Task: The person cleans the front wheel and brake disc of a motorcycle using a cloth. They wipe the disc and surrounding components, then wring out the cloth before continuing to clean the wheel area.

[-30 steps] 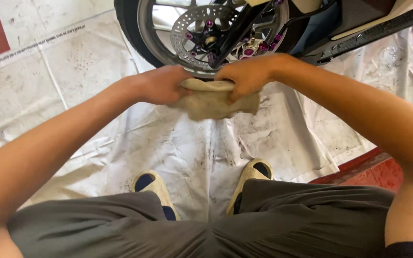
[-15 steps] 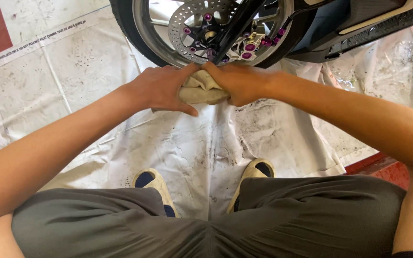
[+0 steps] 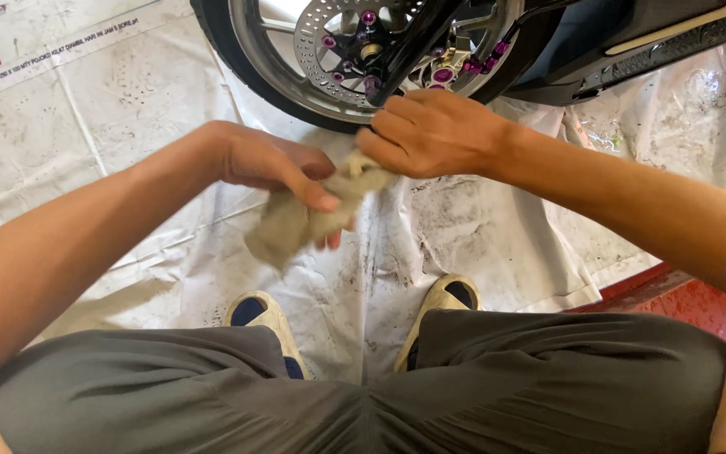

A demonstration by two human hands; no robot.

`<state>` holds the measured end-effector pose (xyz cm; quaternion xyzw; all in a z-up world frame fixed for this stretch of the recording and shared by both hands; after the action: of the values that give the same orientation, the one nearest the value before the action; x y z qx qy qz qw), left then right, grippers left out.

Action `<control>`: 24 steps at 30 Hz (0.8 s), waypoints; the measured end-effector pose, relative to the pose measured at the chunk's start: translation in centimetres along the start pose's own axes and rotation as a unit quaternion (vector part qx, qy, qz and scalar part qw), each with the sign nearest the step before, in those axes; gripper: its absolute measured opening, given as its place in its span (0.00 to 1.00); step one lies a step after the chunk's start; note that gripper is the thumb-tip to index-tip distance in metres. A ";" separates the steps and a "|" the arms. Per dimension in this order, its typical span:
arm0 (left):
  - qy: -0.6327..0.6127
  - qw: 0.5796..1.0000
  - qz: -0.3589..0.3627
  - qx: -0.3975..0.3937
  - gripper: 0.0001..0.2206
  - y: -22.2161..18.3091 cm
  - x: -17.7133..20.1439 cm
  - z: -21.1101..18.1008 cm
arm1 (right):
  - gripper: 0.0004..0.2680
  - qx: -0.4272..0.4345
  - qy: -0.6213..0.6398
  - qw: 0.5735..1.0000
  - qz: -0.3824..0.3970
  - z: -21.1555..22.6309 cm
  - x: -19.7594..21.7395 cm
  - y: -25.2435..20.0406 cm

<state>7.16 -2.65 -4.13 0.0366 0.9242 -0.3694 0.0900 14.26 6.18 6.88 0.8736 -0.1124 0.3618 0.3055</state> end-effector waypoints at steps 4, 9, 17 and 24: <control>-0.186 0.950 0.231 -0.100 0.36 -0.5 -6.1 -2.5 | 0.12 0.049 -0.017 0.991 -0.126 0.2 3.7 2.0; -0.227 0.933 0.194 -0.202 0.16 1.2 -9.4 -5.2 | 0.23 0.066 -0.038 0.986 -0.151 -0.2 1.9 1.3; 0.296 0.899 -0.316 -0.070 0.10 3.5 2.0 -1.7 | 0.05 -0.187 0.114 0.901 0.374 2.0 -11.0 -3.7; 0.641 0.661 -0.359 -0.152 0.05 3.6 0.2 -3.0 | 0.16 -0.444 0.407 0.672 0.430 4.4 -15.6 -7.8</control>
<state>6.99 1.98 -4.50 -0.0842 0.7380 -0.1125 -0.6600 8.83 9.26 -10.00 0.2558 -0.4877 0.6802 0.4837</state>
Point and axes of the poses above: each hand's wrist, its own y-axis towards the middle knuckle, its own x-axis out of the back of the hand, z = x × y, the point moved 9 cm from there along y, towards the middle knuckle, and after that the axes turned 9 degrees about -y, right-handed, at the moved point
